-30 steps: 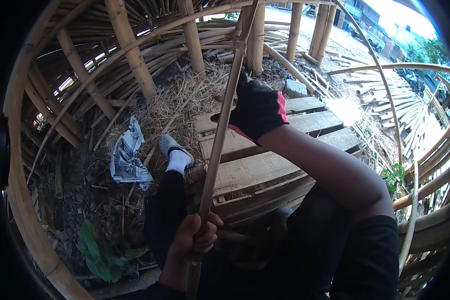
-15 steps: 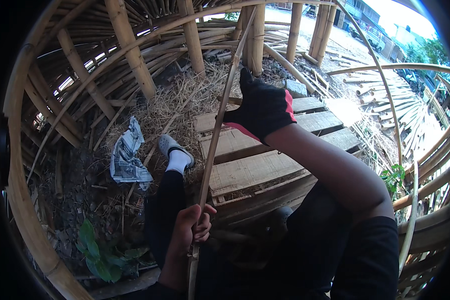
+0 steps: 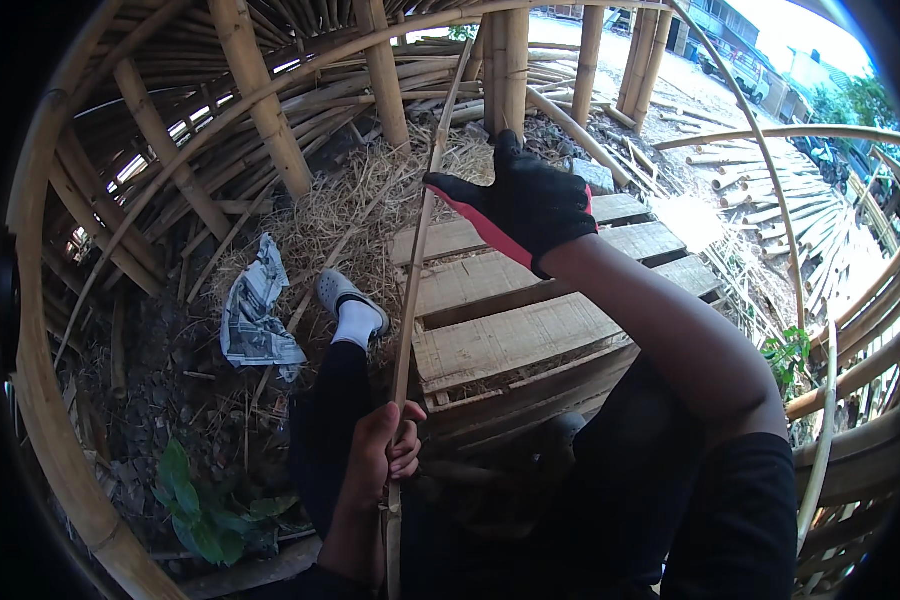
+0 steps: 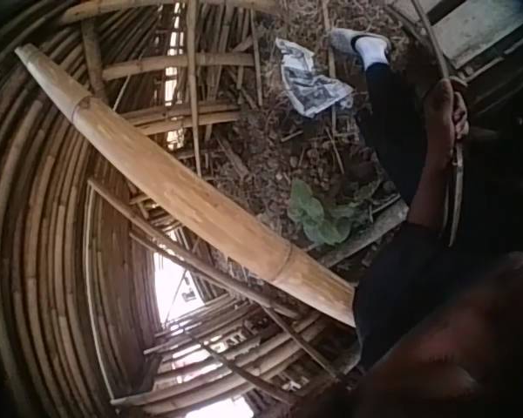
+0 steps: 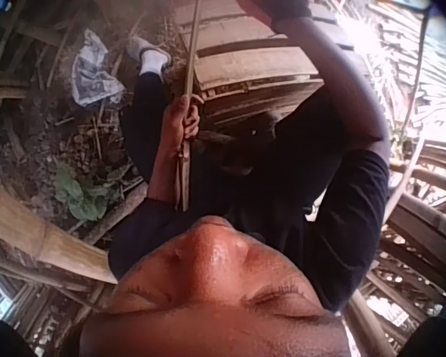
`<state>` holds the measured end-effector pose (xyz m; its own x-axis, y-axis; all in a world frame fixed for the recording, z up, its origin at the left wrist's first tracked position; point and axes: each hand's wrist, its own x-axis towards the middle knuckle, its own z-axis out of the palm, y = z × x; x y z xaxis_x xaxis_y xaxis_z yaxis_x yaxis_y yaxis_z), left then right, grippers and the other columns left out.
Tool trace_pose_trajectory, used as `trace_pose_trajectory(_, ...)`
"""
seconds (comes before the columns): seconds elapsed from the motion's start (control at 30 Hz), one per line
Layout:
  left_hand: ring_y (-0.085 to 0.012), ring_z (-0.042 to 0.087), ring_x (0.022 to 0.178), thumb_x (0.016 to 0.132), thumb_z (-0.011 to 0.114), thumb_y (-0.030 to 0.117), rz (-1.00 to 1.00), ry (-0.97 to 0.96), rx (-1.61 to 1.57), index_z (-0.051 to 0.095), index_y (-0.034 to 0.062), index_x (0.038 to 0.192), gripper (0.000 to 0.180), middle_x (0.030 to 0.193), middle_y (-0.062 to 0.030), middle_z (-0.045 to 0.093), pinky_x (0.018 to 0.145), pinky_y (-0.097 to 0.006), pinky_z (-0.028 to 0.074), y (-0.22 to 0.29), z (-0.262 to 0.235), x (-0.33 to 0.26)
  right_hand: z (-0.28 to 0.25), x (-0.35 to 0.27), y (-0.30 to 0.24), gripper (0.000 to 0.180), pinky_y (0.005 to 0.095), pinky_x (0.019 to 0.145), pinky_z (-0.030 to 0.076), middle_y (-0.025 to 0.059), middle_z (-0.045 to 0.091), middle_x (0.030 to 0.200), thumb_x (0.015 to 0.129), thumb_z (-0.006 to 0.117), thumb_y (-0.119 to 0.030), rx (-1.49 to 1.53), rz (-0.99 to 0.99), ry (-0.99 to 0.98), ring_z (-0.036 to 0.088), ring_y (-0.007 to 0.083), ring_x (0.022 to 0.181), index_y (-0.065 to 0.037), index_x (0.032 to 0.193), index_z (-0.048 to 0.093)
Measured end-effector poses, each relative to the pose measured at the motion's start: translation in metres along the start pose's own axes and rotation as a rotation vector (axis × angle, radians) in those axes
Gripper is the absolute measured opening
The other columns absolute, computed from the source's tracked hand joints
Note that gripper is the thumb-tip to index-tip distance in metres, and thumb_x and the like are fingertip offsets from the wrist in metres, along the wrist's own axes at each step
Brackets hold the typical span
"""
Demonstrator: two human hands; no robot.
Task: The person is using a knife to shave and smooth a thin bamboo stick over a wooden crate.
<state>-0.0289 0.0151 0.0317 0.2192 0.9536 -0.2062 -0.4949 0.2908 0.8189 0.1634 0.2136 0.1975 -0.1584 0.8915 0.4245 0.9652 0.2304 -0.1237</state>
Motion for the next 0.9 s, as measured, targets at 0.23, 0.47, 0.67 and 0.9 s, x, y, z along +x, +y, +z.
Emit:
trace_pose_trajectory(0.23, -0.0018, 0.028, 0.041, 0.104, 0.042, 0.037, -0.021, -0.039, 0.056, 0.054, -0.0021, 0.104, 0.041, 0.055, 0.0047, 0.032, 0.038, -0.019, 0.025, -0.002, 0.002, -0.001, 0.002, 0.011, -0.009, 0.101, 0.0412, 0.075, 0.055, 0.0187, 0.069, 0.106, 0.078, 0.041, -0.084, -0.047, -0.004, -0.038, 0.069, 0.0316, 0.093, -0.002, 0.137, 0.045)
trace_pose_trajectory(0.47, -0.0015, 0.028, 0.041, 0.104, 0.040, 0.037, 0.000, 0.017, 0.000, 0.055, -0.0008, 0.106, 0.041, 0.057, 0.0054, 0.031, 0.038, -0.019, 0.025, 0.000, -0.005, 0.002, 0.002, 0.030, 0.030, 0.081, 0.0388, 0.081, 0.052, 0.0147, 0.071, 0.095, 0.083, 0.044, -0.077, -0.015, 0.102, -0.111, 0.069, 0.0286, 0.086, -0.005, 0.114, 0.064)
trace_pose_trajectory(0.67, -0.0029, 0.030, 0.042, 0.103, 0.040, 0.040, 0.004, 0.035, -0.037, 0.054, -0.0001, 0.106, 0.043, 0.058, 0.0044, 0.033, 0.039, -0.019, 0.027, -0.002, -0.005, 0.002, -0.001, 0.025, 0.042, 0.061, 0.0376, 0.077, 0.051, 0.0124, 0.067, 0.077, 0.089, 0.047, -0.065, 0.081, 0.011, -0.261, 0.068, 0.0266, 0.079, -0.008, 0.095, 0.067)
trace_pose_trajectory(0.9, -0.0065, 0.033, 0.044, 0.103, 0.037, 0.042, -0.136, -0.101, -0.160, 0.046, 0.0076, 0.097, 0.036, 0.059, 0.0020, 0.033, 0.039, -0.021, 0.028, -0.012, 0.001, 0.001, 0.012, -0.026, 0.014, 0.036, 0.0423, 0.080, 0.051, 0.0106, 0.068, 0.095, 0.097, 0.047, -0.046, 0.177, -0.477, -0.417, 0.066, 0.0314, 0.089, -0.018, 0.107, 0.068)
